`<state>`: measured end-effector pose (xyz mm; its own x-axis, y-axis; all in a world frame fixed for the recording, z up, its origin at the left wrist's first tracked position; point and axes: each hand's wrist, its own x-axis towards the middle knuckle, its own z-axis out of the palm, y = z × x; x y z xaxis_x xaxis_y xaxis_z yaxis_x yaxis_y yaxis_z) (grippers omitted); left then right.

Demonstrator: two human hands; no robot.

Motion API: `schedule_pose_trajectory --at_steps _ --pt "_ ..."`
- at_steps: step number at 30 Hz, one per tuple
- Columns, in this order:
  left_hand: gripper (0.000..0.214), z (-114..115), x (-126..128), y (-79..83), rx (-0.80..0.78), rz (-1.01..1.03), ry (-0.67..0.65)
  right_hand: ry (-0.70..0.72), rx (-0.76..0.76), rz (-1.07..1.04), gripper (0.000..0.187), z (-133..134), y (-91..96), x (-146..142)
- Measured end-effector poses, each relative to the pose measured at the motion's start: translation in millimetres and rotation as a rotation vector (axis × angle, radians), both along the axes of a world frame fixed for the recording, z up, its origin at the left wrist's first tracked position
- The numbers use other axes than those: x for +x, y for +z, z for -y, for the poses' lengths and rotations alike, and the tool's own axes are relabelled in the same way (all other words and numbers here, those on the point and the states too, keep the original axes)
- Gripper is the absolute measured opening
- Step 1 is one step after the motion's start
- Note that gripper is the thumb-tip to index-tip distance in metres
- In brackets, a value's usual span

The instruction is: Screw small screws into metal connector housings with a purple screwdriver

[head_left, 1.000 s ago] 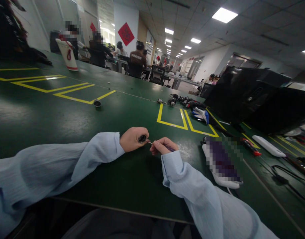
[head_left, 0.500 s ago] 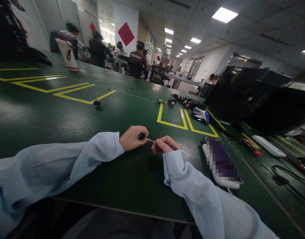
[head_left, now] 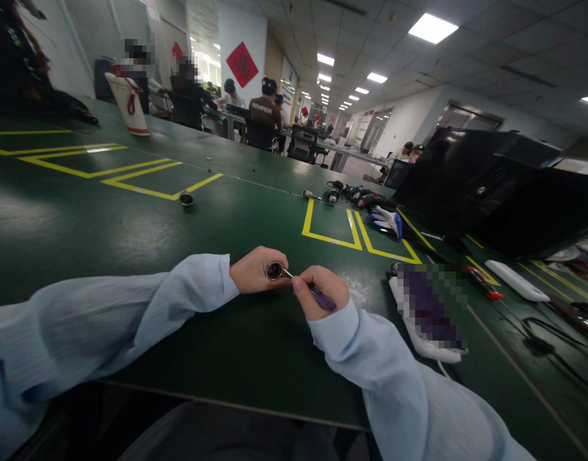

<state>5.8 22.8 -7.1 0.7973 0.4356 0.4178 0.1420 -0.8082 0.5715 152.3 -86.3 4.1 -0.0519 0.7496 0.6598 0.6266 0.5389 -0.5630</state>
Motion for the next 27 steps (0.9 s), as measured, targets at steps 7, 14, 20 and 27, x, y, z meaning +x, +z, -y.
schedule_pose_trajectory --at_steps 7,14,20,27 --pt "0.023 2 1 1.2 0.095 -0.085 -0.016 0.059 0.060 0.125 0.022 1 6.2 2" --pt "0.020 2 1 1.8 0.115 -0.103 -0.050 0.104 0.029 0.218 0.020 1 9.1 4" --pt "0.016 5 -1 1.9 0.158 -0.070 -0.047 0.052 -0.162 -0.098 0.026 -5 2.3 2" --pt "0.014 4 0 0.5 0.190 -0.044 -0.008 0.105 -0.363 -0.647 0.027 -14 -5.3 2"
